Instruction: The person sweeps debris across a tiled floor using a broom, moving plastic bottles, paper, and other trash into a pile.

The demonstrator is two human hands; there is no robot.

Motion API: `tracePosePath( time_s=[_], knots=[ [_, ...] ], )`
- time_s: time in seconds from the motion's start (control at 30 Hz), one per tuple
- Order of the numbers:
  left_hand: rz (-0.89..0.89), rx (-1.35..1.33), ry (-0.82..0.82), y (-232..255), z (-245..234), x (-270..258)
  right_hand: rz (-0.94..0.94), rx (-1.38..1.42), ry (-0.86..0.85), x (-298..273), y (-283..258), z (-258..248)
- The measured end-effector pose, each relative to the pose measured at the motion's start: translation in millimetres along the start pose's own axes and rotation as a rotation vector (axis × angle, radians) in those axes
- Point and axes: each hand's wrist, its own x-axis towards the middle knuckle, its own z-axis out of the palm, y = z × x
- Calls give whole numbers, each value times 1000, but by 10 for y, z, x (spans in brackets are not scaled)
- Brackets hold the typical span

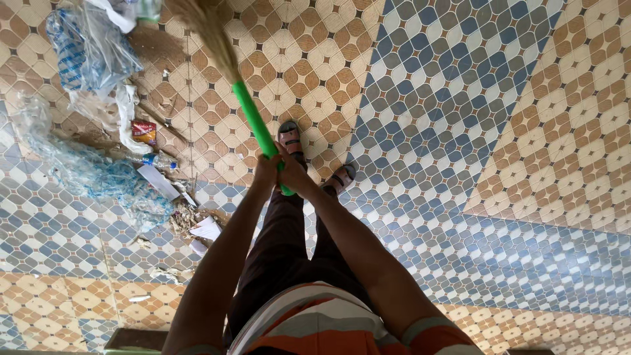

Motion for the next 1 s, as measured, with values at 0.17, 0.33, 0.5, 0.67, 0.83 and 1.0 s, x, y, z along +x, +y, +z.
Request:
tracePosePath(
  time_s=[0.17,0.33,0.5,0.67,0.83,1.0],
  knots=[
    [216,-226,51,-144,-229,-212,-89,-133,-97,-251,-205,212],
    [279,-79,14,-443,174,-512,-96,-108,-60,-775,-169,-46],
    [905,727,-180,-460,1052,-690,174,210,166,-1421,-397,-635],
    [475,396,-461,-134,2017,-1098,133,131,532,-2115,-341,-922],
    [374,600,-615,301,2542,-598,-129,361,611,-1507,-36,-1454],
    [307,587,-524,942,2615,11,-68,601,360,-419,8,-2060]
  ],
)
